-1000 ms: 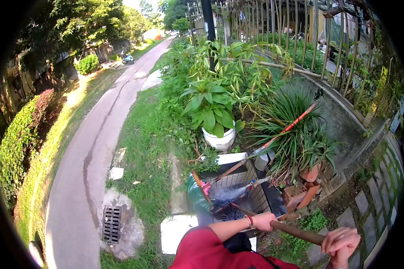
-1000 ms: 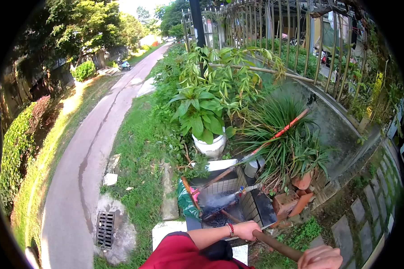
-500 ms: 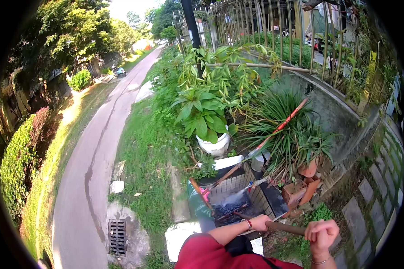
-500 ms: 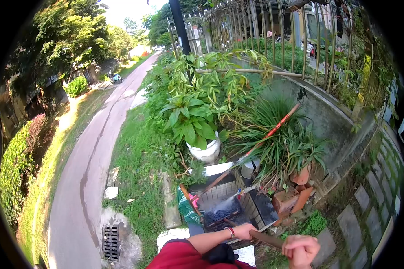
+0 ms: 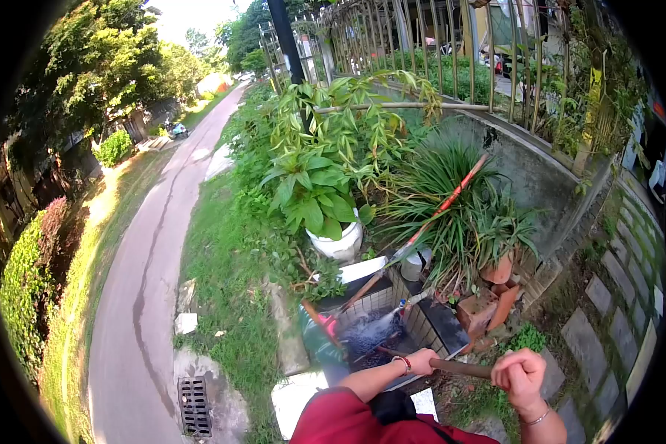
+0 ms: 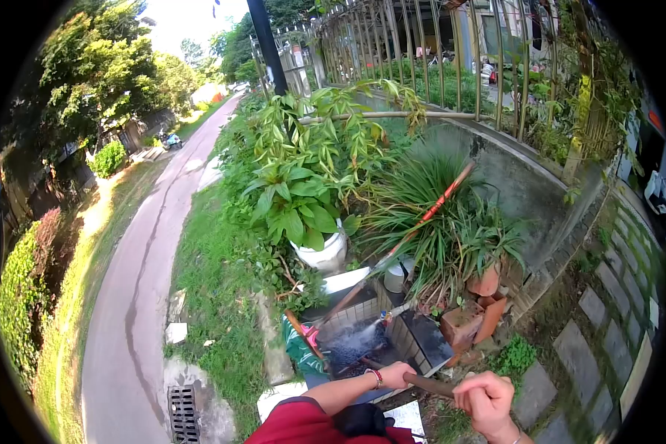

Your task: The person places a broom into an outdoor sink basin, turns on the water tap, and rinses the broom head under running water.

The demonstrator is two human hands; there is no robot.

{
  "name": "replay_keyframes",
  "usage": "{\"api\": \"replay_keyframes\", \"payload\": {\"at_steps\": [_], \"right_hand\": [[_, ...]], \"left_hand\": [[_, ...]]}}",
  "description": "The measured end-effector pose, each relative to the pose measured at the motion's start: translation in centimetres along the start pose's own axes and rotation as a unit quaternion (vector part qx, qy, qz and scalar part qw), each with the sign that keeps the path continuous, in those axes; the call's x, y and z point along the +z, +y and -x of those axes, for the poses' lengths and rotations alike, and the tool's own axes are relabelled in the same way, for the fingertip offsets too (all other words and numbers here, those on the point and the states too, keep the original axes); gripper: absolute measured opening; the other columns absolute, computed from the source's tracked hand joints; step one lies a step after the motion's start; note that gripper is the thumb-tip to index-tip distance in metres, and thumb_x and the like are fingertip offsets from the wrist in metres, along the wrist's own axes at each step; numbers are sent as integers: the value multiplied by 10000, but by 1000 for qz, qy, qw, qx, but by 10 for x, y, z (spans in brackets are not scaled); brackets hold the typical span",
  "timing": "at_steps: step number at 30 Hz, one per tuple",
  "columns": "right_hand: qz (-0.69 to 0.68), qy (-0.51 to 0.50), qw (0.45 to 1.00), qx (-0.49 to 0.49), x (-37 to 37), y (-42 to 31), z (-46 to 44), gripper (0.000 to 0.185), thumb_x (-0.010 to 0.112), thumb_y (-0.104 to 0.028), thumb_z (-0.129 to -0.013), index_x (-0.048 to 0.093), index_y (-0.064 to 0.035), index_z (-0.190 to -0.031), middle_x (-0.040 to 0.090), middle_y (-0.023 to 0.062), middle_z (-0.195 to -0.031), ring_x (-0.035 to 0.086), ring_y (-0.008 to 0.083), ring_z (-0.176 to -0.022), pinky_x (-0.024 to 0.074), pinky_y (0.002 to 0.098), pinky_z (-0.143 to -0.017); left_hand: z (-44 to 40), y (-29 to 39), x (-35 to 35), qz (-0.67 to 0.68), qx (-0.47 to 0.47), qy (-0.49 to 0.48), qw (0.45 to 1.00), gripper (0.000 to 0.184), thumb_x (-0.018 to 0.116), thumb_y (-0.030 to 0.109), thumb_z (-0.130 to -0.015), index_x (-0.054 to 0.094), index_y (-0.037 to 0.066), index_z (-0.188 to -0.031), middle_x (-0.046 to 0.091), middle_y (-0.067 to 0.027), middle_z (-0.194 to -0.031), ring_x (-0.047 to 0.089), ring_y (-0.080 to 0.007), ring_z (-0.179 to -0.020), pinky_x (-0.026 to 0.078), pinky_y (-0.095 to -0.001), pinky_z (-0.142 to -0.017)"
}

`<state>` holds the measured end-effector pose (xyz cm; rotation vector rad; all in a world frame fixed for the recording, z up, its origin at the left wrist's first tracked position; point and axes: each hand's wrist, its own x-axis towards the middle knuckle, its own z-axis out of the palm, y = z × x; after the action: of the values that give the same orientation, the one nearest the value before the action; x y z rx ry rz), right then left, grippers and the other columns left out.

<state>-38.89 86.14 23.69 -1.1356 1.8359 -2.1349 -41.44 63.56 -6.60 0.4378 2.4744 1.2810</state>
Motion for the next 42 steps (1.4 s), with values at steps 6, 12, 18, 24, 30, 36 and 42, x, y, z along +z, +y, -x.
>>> {"api": "replay_keyframes", "payload": {"at_steps": [6, 12, 18, 24, 30, 36, 42], "right_hand": [[-115, -27, 984, -132, -23, -63, -17, 243, 403, 47, -955, 529, 24, -749, 470, 53, -469, 386, 128, -340, 379, 285, -337], [-8, -43, 999, 20, -6, -1, -7, 204, 432, 104, -902, 594, 55, -787, 490, 70, -482, 461, 137, -407, 463, 312, -446], [-115, -25, 989, -84, -30, -60, -27, 267, 496, -11, -964, 548, 22, -704, 486, 49, -466, 406, 124, -350, 413, 265, -356], [-50, 8, 998, 26, -4, 8, -23, 237, 502, -25, -962, 562, 21, -738, 451, 40, -452, 377, 129, -334, 380, 305, -362], [-132, -81, 982, -107, -16, -64, -57, 206, 502, 20, -941, 564, 11, -745, 451, 38, -437, 379, 132, -327, 327, 281, -305], [-17, -38, 998, 38, 0, 17, -44, 222, 477, 18, -952, 548, 8, -742, 426, 42, -436, 388, 133, -350, 390, 305, -371], [-129, -71, 985, -94, -22, -44, -58, 248, 529, -13, -950, 529, 0, -702, 444, 23, -427, 410, 130, -325, 381, 290, -311]], "left_hand": [[15, 93, -31, 30, 58, 27, 998, 134, 630, 86, -653, 634, 40, -779, 635, -149, -688, 650, -322, -694, 479, -419, -628], [6, 17, -11, 30, 3, 48, 998, 106, 645, 103, -678, 626, 43, -764, 636, -140, -687, 652, -325, -702, 482, -428, -633], [7, 83, -31, 48, 17, 11, 999, 154, 648, 113, -662, 617, 32, -789, 633, -162, -717, 638, -361, -751, 483, -447, -683], [-4, 13, -18, 60, -23, -47, 997, 234, 627, 84, -643, 655, 35, -870, 650, -160, -740, 646, -319, -731, 487, -412, -664], [9, 90, -51, 50, 44, 8, 998, 185, 617, 66, -650, 645, 31, -829, 642, -166, -712, 644, -329, -697, 488, -414, -650], [0, 19, -39, 33, -1, 31, 999, 156, 618, 71, -636, 634, 34, -786, 634, -159, -695, 649, -336, -712, 489, -426, -649], [5, 76, -50, 54, 25, 40, 997, 149, 626, 77, -636, 623, 24, -775, 628, -166, -685, 644, -346, -701, 480, -436, -628]]}}
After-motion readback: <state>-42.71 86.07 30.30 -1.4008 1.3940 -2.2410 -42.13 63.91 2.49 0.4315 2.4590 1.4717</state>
